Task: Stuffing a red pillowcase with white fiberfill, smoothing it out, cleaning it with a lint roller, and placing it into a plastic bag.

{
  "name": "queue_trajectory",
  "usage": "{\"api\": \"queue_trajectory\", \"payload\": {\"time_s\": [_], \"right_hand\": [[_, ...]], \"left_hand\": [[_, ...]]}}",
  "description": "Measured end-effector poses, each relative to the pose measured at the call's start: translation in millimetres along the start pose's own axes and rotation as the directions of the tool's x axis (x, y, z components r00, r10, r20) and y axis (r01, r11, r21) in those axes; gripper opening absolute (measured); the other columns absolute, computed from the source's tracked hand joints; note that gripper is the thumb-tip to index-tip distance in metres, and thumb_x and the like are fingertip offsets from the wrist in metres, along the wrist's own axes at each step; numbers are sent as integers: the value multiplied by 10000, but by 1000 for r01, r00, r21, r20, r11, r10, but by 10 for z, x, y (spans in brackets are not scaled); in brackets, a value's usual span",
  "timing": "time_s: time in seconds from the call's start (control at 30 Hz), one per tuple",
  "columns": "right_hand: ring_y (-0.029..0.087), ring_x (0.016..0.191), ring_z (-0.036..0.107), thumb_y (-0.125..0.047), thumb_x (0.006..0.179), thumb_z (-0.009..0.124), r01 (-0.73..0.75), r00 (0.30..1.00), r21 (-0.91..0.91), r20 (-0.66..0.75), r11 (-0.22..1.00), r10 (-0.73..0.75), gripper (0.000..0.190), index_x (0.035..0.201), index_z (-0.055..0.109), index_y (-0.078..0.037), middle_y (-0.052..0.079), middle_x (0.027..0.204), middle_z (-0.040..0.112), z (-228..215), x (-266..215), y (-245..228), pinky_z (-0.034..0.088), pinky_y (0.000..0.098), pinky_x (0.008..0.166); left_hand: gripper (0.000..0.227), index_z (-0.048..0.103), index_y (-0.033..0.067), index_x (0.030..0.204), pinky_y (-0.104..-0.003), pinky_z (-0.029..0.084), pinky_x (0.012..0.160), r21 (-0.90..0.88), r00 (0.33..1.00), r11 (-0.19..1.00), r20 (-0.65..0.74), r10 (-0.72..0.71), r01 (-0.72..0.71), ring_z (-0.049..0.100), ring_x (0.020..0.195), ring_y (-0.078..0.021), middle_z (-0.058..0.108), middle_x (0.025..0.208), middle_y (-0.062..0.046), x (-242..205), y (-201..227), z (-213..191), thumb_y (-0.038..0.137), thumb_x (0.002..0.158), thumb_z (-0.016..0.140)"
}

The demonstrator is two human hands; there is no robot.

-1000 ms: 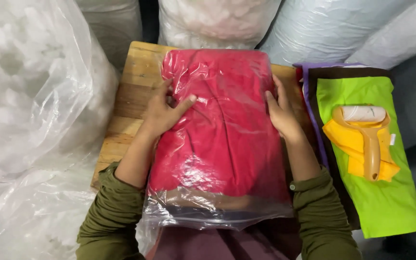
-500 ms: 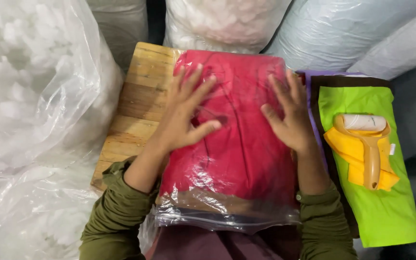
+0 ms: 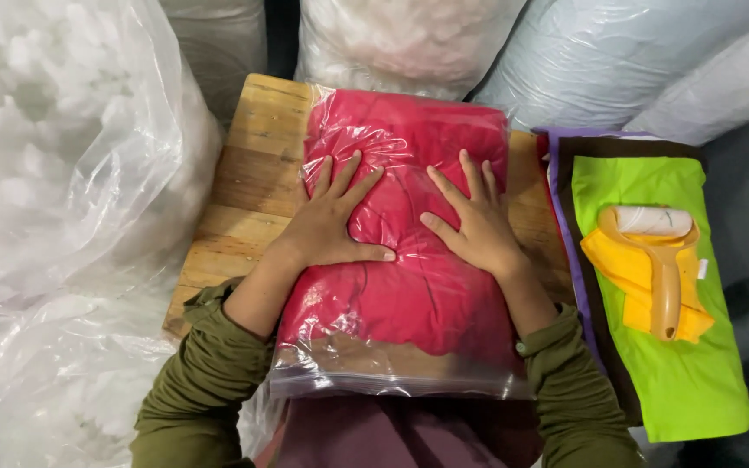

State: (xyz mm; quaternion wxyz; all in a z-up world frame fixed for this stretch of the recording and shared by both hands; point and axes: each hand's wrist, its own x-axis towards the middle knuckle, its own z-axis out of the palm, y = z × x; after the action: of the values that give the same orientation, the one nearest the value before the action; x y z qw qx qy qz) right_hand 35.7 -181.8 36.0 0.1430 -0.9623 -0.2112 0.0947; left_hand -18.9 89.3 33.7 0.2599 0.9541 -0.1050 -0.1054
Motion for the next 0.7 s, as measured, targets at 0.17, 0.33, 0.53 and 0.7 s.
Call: {"api": "queue_trajectory", "payload": {"time_s": [0.17, 0.33, 0.53, 0.7], "right_hand": [[571, 1504, -40, -434, 967, 618, 190, 980, 242, -111, 952, -167, 735, 1633, 322, -338, 134, 1731, 10, -389, -649, -175, 74, 739, 1168], [581, 1505, 48, -646, 828, 644, 167, 983, -37, -65, 985, -169, 832, 1579, 415, -371, 149, 1707, 137, -132, -1233, -447, 175, 821, 1056], [573, 1506, 96, -746, 835, 594, 184, 972, -168, -115, 969, -204, 849, 1576, 407, -377, 166, 1684, 192, 287, -1208, -392, 209, 849, 1013], [585, 1499, 137, -752, 827, 602, 199, 954, -163, -192, 966, -229, 859, 1574, 420, -368, 187, 1674, 228, 348, -1255, -351, 215, 864, 993]], "left_hand": [[1059, 461, 147, 1554, -819, 131, 1111, 6, 921, 948, -237, 311, -318, 120, 1486, -614, 284, 1652, -244, -492, 362, -304, 776, 740, 711], [1136, 341, 249, 1616, -822, 174, 1075, 132, 955, 962, -144, 258, -239, 144, 1482, -597, 233, 1676, -198, -929, 539, -10, 886, 714, 609], [1210, 308, 341, 1624, -832, 207, 1054, 124, 969, 989, -221, 113, -87, 128, 1511, -547, 184, 1707, -136, -919, 339, 424, 923, 617, 644], [1252, 341, 332, 1616, -814, 249, 1053, 103, 952, 988, -276, 136, -111, 167, 1512, -531, 232, 1696, -139, -928, 273, 565, 924, 569, 688]]}}
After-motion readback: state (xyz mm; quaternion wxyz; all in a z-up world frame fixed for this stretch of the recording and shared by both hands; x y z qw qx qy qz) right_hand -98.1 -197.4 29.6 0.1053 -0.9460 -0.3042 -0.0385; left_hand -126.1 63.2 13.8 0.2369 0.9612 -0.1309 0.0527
